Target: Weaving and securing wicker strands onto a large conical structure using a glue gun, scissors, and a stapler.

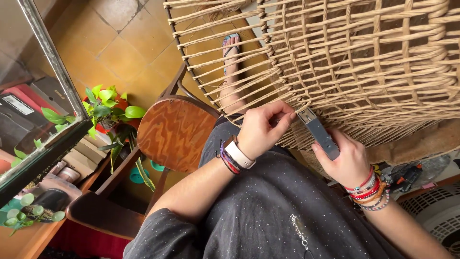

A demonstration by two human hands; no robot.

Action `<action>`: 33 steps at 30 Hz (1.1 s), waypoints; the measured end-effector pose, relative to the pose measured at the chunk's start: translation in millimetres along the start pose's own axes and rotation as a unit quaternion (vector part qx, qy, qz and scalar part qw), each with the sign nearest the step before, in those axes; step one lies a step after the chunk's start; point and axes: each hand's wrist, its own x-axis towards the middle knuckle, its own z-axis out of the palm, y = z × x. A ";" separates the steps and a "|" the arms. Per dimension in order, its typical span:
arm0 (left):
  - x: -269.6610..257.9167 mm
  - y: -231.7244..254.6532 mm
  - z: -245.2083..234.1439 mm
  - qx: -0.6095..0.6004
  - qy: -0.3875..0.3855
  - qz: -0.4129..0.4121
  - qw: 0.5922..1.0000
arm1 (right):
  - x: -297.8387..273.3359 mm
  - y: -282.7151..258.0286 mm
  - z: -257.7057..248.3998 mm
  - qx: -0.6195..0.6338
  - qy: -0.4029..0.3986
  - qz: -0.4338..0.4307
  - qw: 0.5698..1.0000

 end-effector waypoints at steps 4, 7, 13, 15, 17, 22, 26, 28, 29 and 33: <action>0.4 -1.1 -0.1 -0.012 -0.005 0.010 1.000 | 2.4 3.4 3.2 -0.006 -0.006 0.006 1.000; -0.2 -1.2 1.0 -0.012 -0.002 -0.003 1.000 | 0.7 3.6 3.4 -0.003 -0.003 -0.011 1.000; 0.1 -0.4 0.8 0.000 0.001 -0.005 1.000 | 0.7 6.4 4.5 -0.009 -0.010 -0.001 1.000; 0.4 0.2 0.9 -0.006 0.003 0.004 1.000 | 1.2 7.7 3.9 -0.008 -0.028 0.018 0.999; 0.4 0.7 0.8 0.002 0.004 0.003 1.000 | 2.6 8.6 2.8 -0.003 -0.035 0.012 0.999; 0.7 -0.1 0.3 0.006 0.005 0.009 1.000 | 3.4 7.6 0.0 0.016 -0.051 -0.001 0.999; 1.3 -1.7 1.1 0.014 0.006 0.010 1.000 | 1.9 9.4 2.8 -0.002 -0.040 -0.010 0.999; 1.0 -1.9 1.8 0.024 0.008 0.016 1.000 | 0.9 14.2 7.4 -0.021 -0.033 -0.004 0.999; -0.1 -0.9 4.0 0.029 0.004 0.002 1.000 | 1.8 17.5 10.9 -0.035 -0.022 0.000 0.999; -0.3 5.1 4.9 0.004 0.013 0.029 0.999 | -3.6 18.1 17.6 -0.026 -0.002 0.042 0.999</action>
